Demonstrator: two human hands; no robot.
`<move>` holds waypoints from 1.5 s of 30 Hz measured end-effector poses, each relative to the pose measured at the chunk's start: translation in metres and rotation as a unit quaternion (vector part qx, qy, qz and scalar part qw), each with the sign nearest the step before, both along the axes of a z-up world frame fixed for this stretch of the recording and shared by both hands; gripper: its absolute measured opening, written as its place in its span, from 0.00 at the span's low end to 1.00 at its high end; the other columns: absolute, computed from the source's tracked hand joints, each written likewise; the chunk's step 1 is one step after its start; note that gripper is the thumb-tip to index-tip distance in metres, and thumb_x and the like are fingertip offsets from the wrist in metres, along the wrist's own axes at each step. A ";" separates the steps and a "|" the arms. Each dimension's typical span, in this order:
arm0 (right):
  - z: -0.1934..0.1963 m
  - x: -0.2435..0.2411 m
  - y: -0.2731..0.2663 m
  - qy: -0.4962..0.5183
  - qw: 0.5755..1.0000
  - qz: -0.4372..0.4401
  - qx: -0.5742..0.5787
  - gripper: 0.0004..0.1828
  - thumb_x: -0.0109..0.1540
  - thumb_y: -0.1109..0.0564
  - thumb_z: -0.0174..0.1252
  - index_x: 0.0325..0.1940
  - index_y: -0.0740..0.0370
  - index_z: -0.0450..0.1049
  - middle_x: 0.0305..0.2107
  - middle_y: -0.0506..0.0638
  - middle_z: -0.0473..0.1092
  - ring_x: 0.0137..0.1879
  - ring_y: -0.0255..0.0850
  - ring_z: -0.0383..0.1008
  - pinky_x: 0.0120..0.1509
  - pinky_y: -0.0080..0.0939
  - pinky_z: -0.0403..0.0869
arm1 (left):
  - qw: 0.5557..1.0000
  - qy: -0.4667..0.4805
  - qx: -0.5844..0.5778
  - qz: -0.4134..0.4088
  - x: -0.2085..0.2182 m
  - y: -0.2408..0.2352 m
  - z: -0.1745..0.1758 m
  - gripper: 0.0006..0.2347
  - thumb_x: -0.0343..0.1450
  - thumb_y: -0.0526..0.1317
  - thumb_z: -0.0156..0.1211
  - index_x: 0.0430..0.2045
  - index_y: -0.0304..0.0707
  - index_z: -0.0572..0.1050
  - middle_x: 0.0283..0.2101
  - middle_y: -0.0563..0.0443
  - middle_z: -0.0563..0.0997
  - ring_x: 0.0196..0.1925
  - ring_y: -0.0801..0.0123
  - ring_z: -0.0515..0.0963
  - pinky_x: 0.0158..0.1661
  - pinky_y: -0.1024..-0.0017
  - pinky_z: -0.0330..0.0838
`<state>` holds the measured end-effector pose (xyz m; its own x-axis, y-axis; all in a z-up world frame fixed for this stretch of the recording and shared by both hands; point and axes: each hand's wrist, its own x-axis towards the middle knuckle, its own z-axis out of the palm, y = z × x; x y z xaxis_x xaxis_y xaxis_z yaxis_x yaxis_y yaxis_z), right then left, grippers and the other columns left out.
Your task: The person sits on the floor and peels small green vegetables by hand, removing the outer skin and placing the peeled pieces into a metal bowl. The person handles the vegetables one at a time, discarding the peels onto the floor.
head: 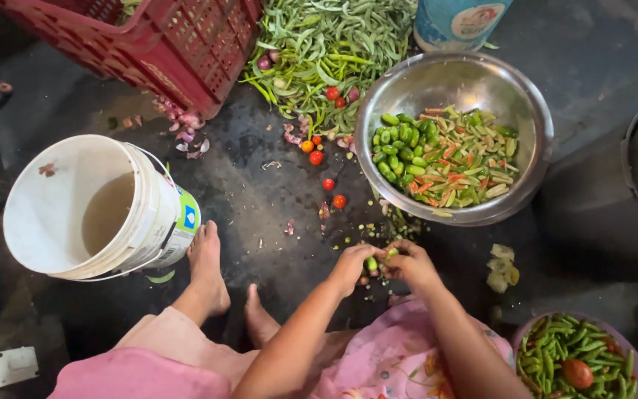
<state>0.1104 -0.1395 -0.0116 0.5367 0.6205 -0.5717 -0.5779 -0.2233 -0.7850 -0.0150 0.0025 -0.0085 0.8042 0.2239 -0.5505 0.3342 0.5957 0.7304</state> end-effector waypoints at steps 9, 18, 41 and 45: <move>0.048 0.044 -0.017 0.103 0.985 0.038 0.132 0.08 0.52 0.60 0.54 0.36 0.59 0.73 0.27 0.53 0.75 0.29 0.41 0.73 0.29 0.40 0.69 | 0.983 -0.104 0.085 -0.122 0.000 -0.001 0.050 0.20 0.66 0.34 0.60 0.54 0.43 0.78 0.39 0.53 0.79 0.34 0.77 0.75 0.30 0.79 0.68; 0.088 0.026 -0.020 0.004 0.999 0.014 0.029 0.07 0.56 0.64 0.63 0.38 0.64 0.74 0.30 0.52 0.74 0.33 0.41 0.73 0.34 0.38 0.69 | 0.933 -0.083 0.341 -0.081 -0.003 -0.028 0.050 0.15 0.65 0.37 0.63 0.46 0.36 0.80 0.38 0.48 0.84 0.38 0.68 0.82 0.42 0.71 0.75; 0.049 -0.025 0.014 -0.373 0.920 -0.070 -0.095 0.12 0.57 0.60 0.69 0.44 0.64 0.82 0.33 0.52 0.81 0.34 0.37 0.79 0.42 0.37 0.76 | 0.841 -0.057 0.538 -0.027 0.010 0.006 0.062 0.15 0.70 0.39 0.62 0.52 0.44 0.79 0.41 0.39 0.78 0.47 0.47 0.79 0.50 0.59 0.72; 0.041 -0.025 0.019 -0.448 0.885 -0.067 -0.105 0.12 0.56 0.59 0.71 0.41 0.66 0.81 0.34 0.55 0.80 0.36 0.40 0.81 0.43 0.38 0.76 | 0.842 -0.018 0.539 -0.037 0.015 0.007 0.063 0.13 0.71 0.40 0.63 0.49 0.45 0.80 0.39 0.39 0.76 0.44 0.48 0.78 0.46 0.58 0.73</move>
<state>0.0855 -0.1210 0.0296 0.8937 0.4479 0.0260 0.2241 -0.3954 -0.8907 -0.0004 0.0095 0.0540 0.8495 0.5265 -0.0349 0.3073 -0.4399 0.8438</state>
